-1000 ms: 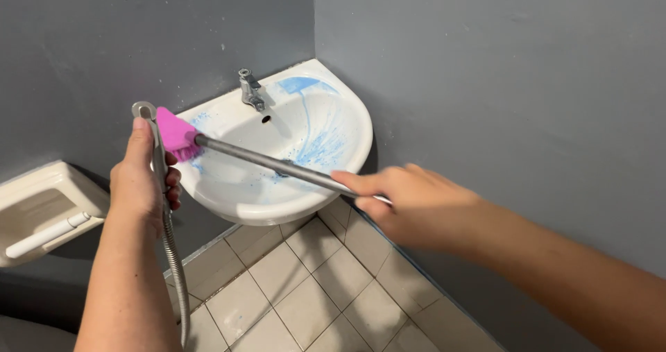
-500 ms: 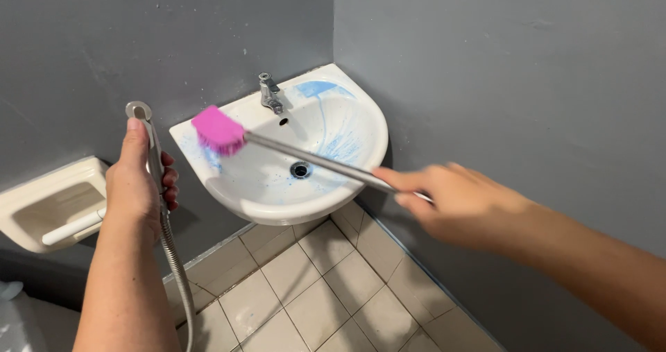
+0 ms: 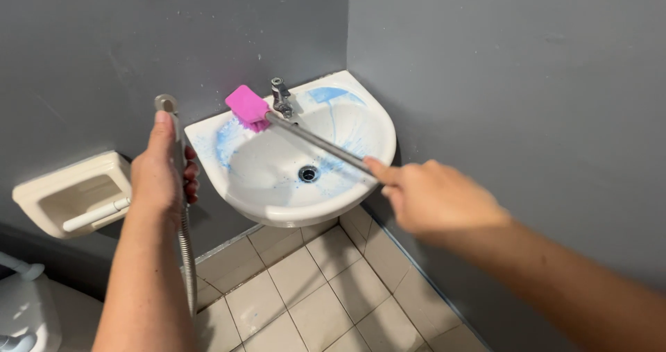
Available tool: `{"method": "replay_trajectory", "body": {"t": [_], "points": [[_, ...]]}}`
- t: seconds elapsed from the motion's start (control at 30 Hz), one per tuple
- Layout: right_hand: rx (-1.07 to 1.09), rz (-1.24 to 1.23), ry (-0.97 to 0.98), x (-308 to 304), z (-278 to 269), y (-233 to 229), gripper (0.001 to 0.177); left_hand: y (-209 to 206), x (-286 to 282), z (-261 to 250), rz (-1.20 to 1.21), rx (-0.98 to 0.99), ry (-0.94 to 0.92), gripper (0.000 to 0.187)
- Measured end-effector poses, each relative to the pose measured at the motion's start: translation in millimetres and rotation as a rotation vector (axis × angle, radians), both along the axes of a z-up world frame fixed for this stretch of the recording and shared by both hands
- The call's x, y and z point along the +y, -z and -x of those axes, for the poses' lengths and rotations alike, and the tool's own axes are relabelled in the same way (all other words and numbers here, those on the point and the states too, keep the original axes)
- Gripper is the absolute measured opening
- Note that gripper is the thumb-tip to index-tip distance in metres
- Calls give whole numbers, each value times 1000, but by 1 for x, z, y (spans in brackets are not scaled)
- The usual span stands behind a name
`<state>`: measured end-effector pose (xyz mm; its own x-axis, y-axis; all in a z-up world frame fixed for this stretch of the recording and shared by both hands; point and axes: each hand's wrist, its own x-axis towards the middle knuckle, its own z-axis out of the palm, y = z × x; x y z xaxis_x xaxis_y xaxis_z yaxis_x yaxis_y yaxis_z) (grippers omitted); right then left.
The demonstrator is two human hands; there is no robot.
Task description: Cleaning a bathroom sink by applying scouring powder and scrubbing with a brush.
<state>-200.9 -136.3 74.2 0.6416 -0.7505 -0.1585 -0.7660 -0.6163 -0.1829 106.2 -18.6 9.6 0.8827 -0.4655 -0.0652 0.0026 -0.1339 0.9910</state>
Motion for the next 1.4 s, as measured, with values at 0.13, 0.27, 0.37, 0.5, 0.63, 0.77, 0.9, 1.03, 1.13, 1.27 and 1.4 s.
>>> {"method": "replay_trajectory", "body": {"t": [0.13, 0.27, 0.37, 0.5, 0.63, 0.77, 0.9, 1.03, 1.13, 1.27, 1.4], "points": [[96, -143, 71, 14, 5, 11, 57, -3, -12, 15, -18, -19, 19, 69], [159, -225, 98, 7, 10, 9, 52, -7, -15, 26, -48, -37, 13, 69], [67, -147, 153, 6, 2, 14, 54, -9, -16, 28, -50, -41, 4, 68], [49, -286, 55, 18, 2, 18, 53, -12, -12, 29, -58, -36, -14, 67], [77, -223, -84, 10, 9, 15, 57, -14, -9, 29, -64, -45, -15, 66], [90, -155, 13, 2, 2, 11, 55, -16, -5, 31, -59, -60, -13, 67], [-17, -177, -33, 15, 0, 12, 53, -7, -1, 25, -52, -53, -9, 67], [160, -183, -94, 12, 8, 0, 57, -5, -1, 31, -63, -42, -23, 66], [173, -101, -47, 2, 6, -3, 55, -4, 0, 33, -67, -37, -38, 66], [153, -86, -79, 9, 0, 0, 58, -1, 4, 31, -57, -43, -56, 67], [112, -30, -267, 18, 16, 1, 66, 0, 7, 27, -48, -42, -57, 67]]}}
